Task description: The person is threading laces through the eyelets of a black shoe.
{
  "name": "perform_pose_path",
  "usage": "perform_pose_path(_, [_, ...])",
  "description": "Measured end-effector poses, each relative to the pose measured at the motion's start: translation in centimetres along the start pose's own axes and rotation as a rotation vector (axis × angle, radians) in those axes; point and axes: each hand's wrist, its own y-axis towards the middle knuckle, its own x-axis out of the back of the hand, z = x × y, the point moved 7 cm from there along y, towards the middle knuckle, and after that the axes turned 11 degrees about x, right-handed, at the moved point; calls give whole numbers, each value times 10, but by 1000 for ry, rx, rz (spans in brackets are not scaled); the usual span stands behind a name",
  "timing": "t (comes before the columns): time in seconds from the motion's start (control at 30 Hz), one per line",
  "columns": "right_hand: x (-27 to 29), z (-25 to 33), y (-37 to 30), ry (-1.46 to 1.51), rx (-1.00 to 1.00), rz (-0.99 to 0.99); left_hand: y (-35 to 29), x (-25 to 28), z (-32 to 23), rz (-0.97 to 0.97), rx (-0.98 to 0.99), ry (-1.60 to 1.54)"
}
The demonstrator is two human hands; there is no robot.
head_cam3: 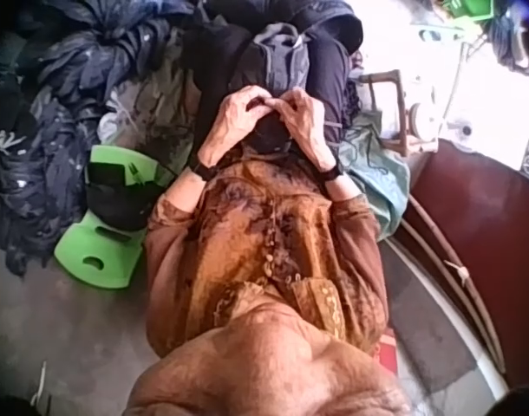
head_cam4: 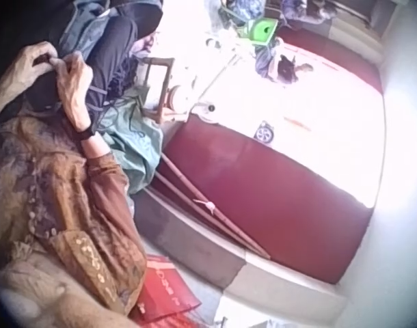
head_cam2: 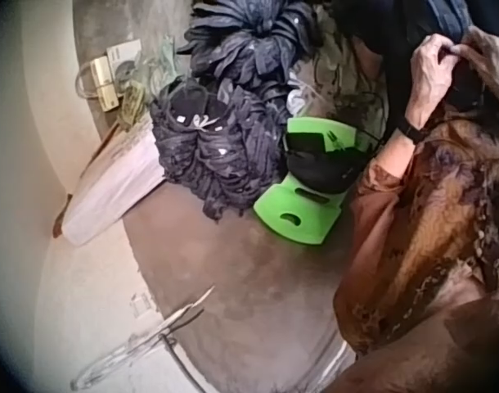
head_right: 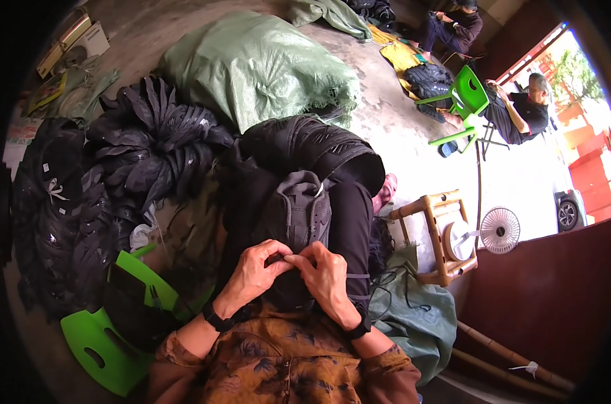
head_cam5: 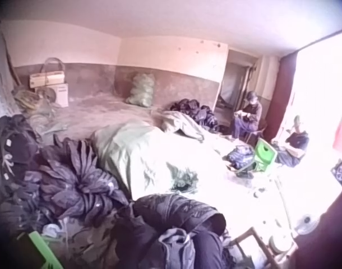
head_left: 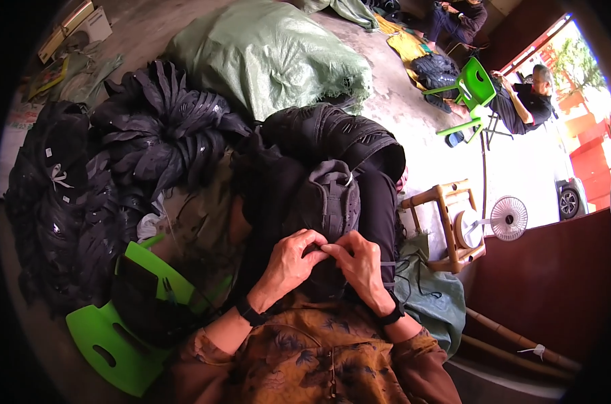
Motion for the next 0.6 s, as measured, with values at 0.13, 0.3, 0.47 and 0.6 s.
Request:
perform_pose_path(0.13, [0,-5,5,154,-172,171,-2,1,-1,-89,22,41])
perform_pose_path(0.3, [27,-2,-3,332,-118,313,-18,11,-20,-271,-188,328])
perform_pose_path(0.47, [164,-57,-36,1095,-180,-129,-61,191,16,-881,-70,367])
perform_pose_path(0.6, [251,-139,-68,1331,-401,-674,-115,302,118,-862,193,-689])
